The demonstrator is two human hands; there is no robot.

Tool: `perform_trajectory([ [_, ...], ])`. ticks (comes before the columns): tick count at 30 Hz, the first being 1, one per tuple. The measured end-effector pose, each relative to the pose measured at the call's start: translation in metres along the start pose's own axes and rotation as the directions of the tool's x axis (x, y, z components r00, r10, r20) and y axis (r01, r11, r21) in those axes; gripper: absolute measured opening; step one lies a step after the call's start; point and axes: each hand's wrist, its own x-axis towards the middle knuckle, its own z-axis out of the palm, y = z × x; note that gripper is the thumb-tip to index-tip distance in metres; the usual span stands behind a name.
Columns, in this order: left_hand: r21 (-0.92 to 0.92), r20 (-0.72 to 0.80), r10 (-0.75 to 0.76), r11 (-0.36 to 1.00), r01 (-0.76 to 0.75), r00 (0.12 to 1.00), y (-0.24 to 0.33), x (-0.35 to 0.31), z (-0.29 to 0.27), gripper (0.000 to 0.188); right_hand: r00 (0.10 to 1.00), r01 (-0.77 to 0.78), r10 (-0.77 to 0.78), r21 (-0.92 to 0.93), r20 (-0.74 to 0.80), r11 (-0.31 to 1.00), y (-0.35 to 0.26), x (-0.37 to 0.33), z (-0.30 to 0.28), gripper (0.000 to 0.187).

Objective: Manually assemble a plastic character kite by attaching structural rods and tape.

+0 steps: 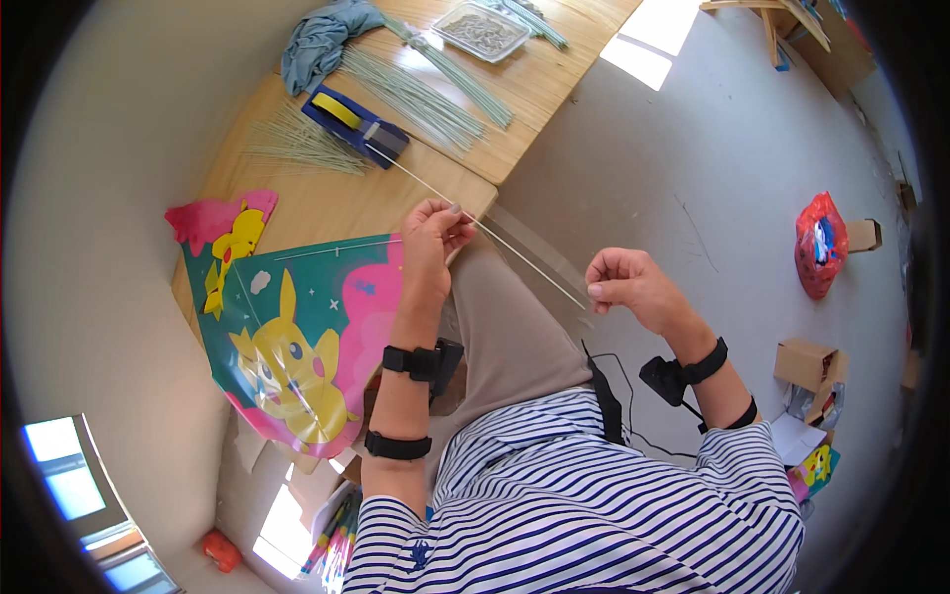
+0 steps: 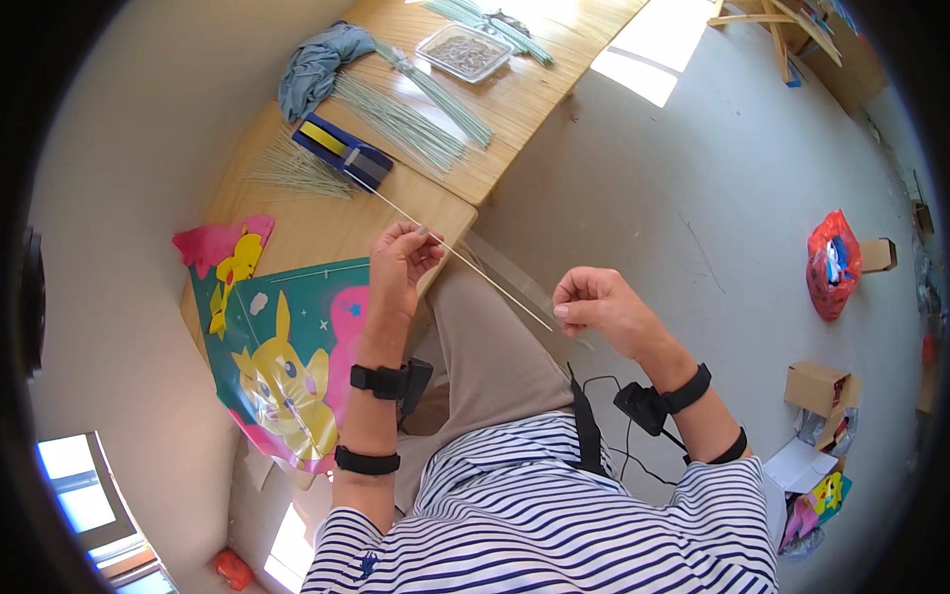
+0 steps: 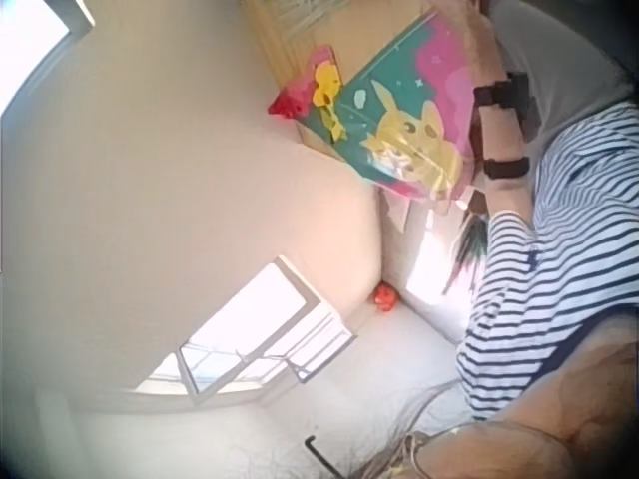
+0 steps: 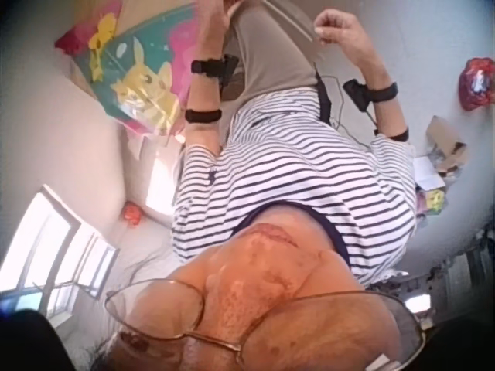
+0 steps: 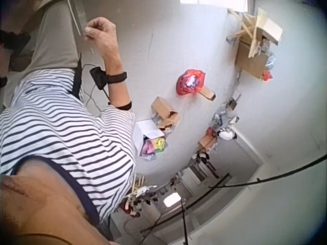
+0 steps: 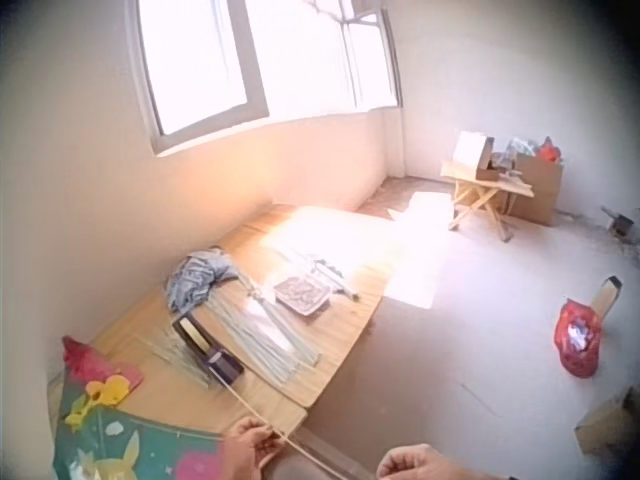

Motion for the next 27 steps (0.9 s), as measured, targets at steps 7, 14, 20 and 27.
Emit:
perform_trajectory([
  [7, 0.023, -0.005, -0.021, 1.000, 0.021, 1.000, 0.003, 0.003, 0.000, 0.003, 0.999, -0.015, 0.015, -0.009, -0.047, 1.000, -0.003, -0.003, 0.005, 0.007],
  [14, 0.022, -0.020, -0.040, 0.999, 0.040, 0.999, 0.002, 0.007, -0.014, 0.003, 0.998, -0.014, 0.012, -0.037, -0.056, 0.999, -0.005, 0.002, 0.007, 0.007],
  [20, 0.100, -0.184, -0.004, 0.995, 0.023, 0.983, 0.038, 0.038, -0.104, 0.002, 0.989, -0.016, 0.010, -0.041, -0.147, 0.999, 0.009, 0.017, -0.010, 0.006],
  [27, 0.110, -0.445, 0.024, 0.994, 0.028, 0.895, 0.100, 0.126, -0.222, 0.006, 0.973, -0.093, 0.085, -0.027, -0.214, 0.995, 0.027, 0.035, -0.019, 0.007],
])
